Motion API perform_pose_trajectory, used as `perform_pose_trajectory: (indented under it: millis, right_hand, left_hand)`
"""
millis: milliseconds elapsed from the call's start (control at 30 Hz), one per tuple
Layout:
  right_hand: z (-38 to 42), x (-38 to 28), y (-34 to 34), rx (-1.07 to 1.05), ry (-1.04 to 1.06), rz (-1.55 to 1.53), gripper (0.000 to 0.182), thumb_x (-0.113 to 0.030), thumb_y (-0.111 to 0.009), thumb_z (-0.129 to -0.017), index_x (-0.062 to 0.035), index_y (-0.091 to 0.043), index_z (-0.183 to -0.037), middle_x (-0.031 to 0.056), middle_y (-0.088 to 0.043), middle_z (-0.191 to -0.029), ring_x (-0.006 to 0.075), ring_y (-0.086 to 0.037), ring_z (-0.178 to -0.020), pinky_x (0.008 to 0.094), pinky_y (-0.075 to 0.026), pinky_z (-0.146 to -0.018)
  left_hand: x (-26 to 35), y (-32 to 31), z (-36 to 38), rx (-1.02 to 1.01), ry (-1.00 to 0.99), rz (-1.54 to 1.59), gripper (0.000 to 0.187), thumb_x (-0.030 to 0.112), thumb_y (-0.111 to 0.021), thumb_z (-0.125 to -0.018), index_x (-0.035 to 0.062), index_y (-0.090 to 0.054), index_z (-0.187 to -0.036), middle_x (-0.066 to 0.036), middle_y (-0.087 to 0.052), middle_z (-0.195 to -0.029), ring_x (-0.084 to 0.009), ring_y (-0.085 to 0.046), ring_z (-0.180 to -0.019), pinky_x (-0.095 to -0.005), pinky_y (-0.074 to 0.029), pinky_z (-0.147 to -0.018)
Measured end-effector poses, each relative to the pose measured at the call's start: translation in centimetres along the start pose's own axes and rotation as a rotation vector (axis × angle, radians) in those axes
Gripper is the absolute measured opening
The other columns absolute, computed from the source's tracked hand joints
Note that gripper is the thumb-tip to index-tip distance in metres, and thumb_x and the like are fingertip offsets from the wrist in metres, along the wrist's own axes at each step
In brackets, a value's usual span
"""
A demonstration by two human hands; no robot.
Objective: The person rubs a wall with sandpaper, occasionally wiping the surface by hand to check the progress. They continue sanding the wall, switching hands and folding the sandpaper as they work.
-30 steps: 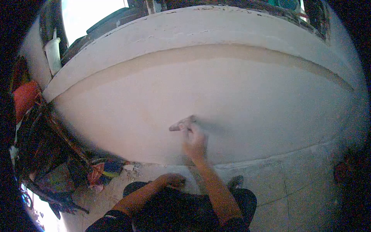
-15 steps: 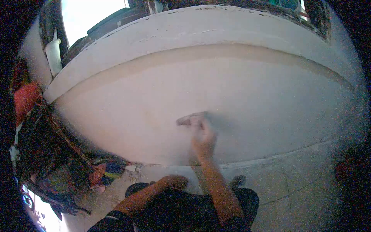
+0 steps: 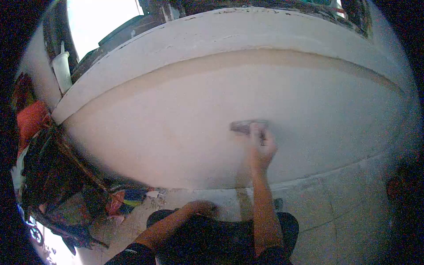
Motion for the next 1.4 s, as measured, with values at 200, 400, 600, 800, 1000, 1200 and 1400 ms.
perform_pose_trajectory:
  millis: [200,400,600,800,1000,1200,1400]
  right_hand:
    - [0.7,3.7,0.2,0.008,0.069,0.183,0.026,-0.027,-0.066,-0.101,-0.0009,-0.071,-0.098,0.0028,-0.070,-0.087,0.0091,-0.062,-0.076,0.0237,-0.050,-0.069]
    - [-0.4,-1.3,1.4,0.171,0.058,0.047,0.030,-0.030,-0.065,-0.101,-0.0012,-0.072,-0.097,0.0018,-0.070,-0.089,0.0088,-0.063,-0.080,0.0248,-0.050,-0.073]
    - [1.7,3.1,-0.7,-0.074,0.030,0.280,0.029,-0.031,-0.067,-0.100,-0.0034,-0.073,-0.098,0.0023,-0.070,-0.089,0.0088,-0.062,-0.080,0.0272,-0.050,-0.073]
    - [1.0,-0.4,-0.9,0.066,0.029,0.028,0.028,-0.030,-0.066,-0.101,-0.0037,-0.072,-0.095,0.0024,-0.070,-0.087,0.0081,-0.061,-0.078,0.0242,-0.048,-0.070]
    - [1.4,1.3,-0.2,0.126,0.119,0.060,0.026,-0.028,-0.064,-0.102,-0.0034,-0.071,-0.096,0.0033,-0.070,-0.088,0.0093,-0.063,-0.078,0.0229,-0.049,-0.069]
    - [1.7,0.7,-1.7,0.068,0.081,0.153,0.027,-0.028,-0.064,-0.102,-0.0033,-0.071,-0.094,0.0018,-0.069,-0.086,0.0090,-0.063,-0.075,0.0246,-0.049,-0.066]
    - [1.7,3.2,-0.2,0.135,0.060,-0.039,0.024,-0.025,-0.066,-0.101,-0.0035,-0.070,-0.092,0.0031,-0.070,-0.088,0.0088,-0.063,-0.075,0.0246,-0.050,-0.065]
  left_hand:
    - [-4.1,-2.7,-4.0,0.085,0.042,-0.036,0.038,0.027,-0.061,-0.090,0.0020,-0.068,-0.118,-0.021,-0.068,-0.121,-0.0397,-0.063,-0.114,-0.0498,-0.050,-0.097]
    - [-0.4,0.7,0.4,-0.007,0.007,0.043,0.039,0.028,-0.062,-0.090,0.0052,-0.068,-0.121,-0.019,-0.067,-0.123,-0.0389,-0.063,-0.115,-0.0493,-0.050,-0.098]
    - [0.6,1.0,0.9,-0.136,0.033,0.029,0.040,0.033,-0.063,-0.091,0.0044,-0.069,-0.119,-0.019,-0.068,-0.123,-0.0394,-0.064,-0.113,-0.0501,-0.051,-0.096]
    - [-0.7,1.4,0.9,0.020,0.067,0.015,0.043,0.036,-0.064,-0.090,0.0043,-0.069,-0.118,-0.021,-0.068,-0.122,-0.0384,-0.065,-0.112,-0.0504,-0.051,-0.093]
    - [0.1,1.7,1.7,0.079,0.010,0.073,0.043,0.036,-0.063,-0.089,0.0028,-0.069,-0.115,-0.021,-0.070,-0.117,-0.0368,-0.067,-0.103,-0.0503,-0.052,-0.089]
    - [-5.5,-3.4,-4.3,0.085,-0.015,0.034,0.035,0.029,-0.060,-0.088,0.0026,-0.071,-0.109,-0.021,-0.071,-0.112,-0.0382,-0.068,-0.102,-0.0492,-0.053,-0.087]
    - [0.1,2.6,2.0,-0.014,0.119,0.129,0.031,0.026,-0.061,-0.088,0.0045,-0.073,-0.108,-0.019,-0.072,-0.112,-0.0378,-0.068,-0.103,-0.0489,-0.053,-0.087]
Point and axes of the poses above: each hand's wrist, its own z-axis away from the middle knuckle, its own y-axis out of the back of the hand, x = y × z, the point moved 6 cm from there along -z, towards the middle knuckle
